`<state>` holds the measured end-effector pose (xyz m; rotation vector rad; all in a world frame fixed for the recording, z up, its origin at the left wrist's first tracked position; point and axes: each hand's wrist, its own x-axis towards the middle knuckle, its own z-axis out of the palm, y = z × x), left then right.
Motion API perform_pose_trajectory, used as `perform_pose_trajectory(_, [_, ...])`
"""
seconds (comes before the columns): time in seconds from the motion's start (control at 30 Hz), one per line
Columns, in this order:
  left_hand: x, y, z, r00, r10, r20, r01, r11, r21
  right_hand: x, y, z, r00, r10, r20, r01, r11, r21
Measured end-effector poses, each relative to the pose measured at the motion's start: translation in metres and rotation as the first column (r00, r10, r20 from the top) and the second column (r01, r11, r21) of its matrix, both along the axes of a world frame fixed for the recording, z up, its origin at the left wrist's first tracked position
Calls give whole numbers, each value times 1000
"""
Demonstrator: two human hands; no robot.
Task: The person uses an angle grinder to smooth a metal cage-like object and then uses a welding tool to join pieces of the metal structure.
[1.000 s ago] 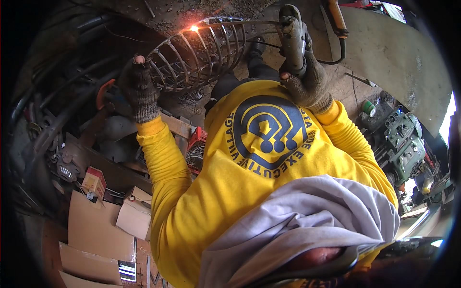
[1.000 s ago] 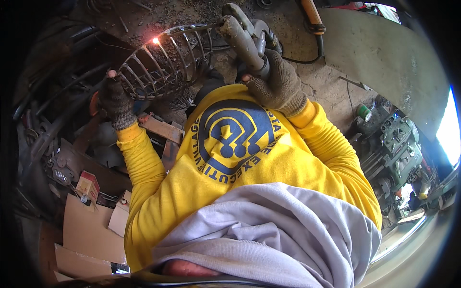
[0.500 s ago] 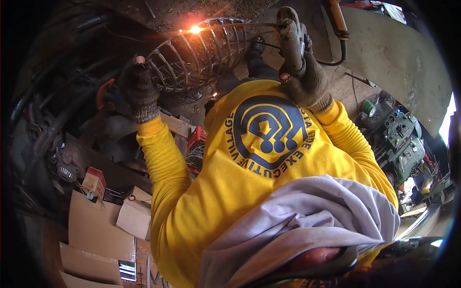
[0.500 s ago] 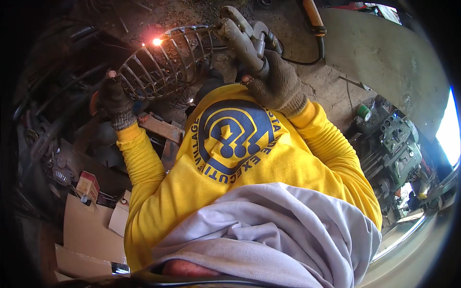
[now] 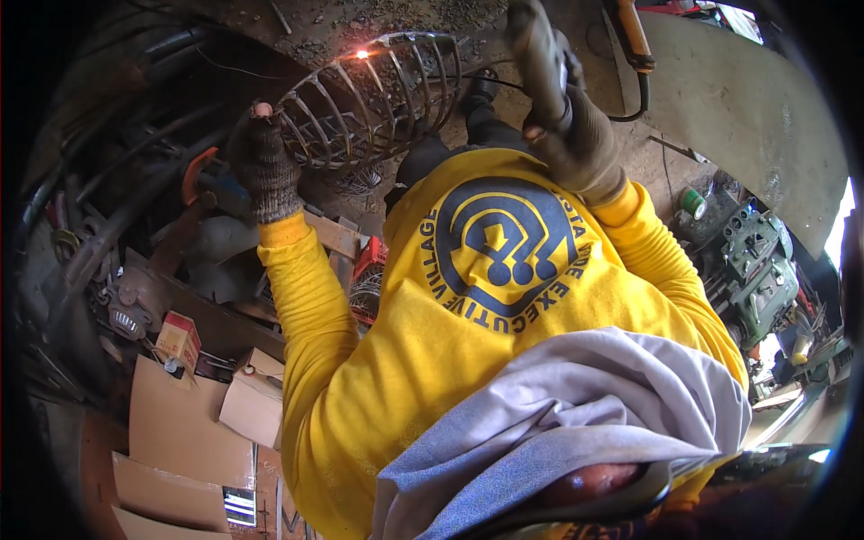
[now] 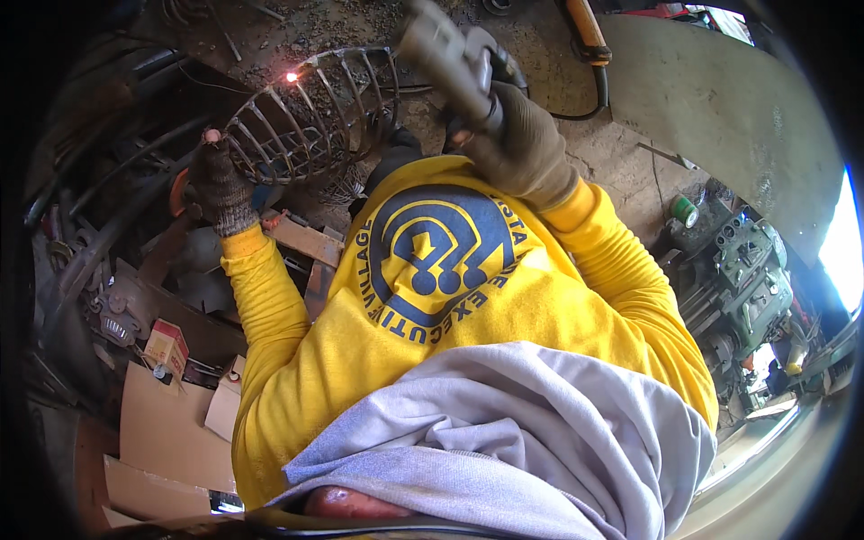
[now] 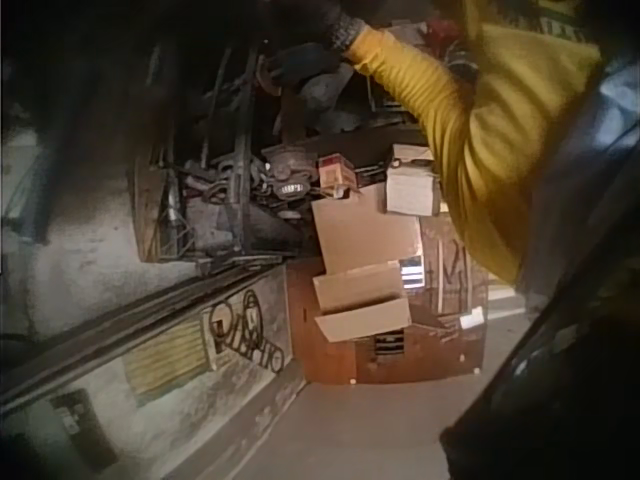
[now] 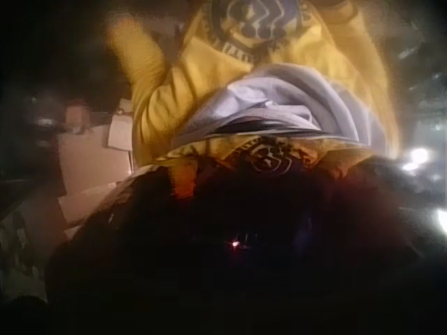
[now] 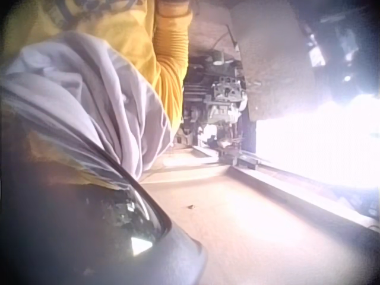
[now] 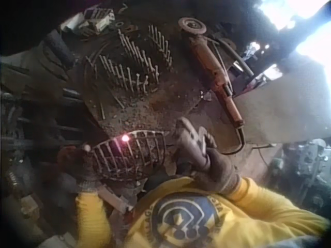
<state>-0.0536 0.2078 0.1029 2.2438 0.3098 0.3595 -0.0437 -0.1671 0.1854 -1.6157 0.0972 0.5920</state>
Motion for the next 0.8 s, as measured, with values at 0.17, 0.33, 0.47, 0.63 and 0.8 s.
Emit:
perform_pose_trajectory(0.17, [5, 0, -7, 994, -108, 8, 104, 977, 184, -9, -4, -15, 864, 300, 406, -55, 856, -514])
perform_pose_trajectory(0.33, [-1, 3, -22, 966, -76, 248, 38, 987, 153, -10, -4, -13, 847, 264, 461, 49, 826, -562])
perform_pose_trajectory(0.47, [5, -4, -13, 999, -24, 30, 26, 997, -68, -18, -1, -16, 909, 196, 367, 37, 840, -541])
perform_pose_trajectory(0.63, [-1, 19, -25, 967, -225, 123, 180, 937, 300, -15, 4, -21, 902, 203, 382, 11, 872, -490])
perform_pose_trajectory(0.8, [-13, 43, -44, 922, -387, -13, 357, 835, 419, -13, 7, -19, 863, 309, 401, -37, 828, -559])
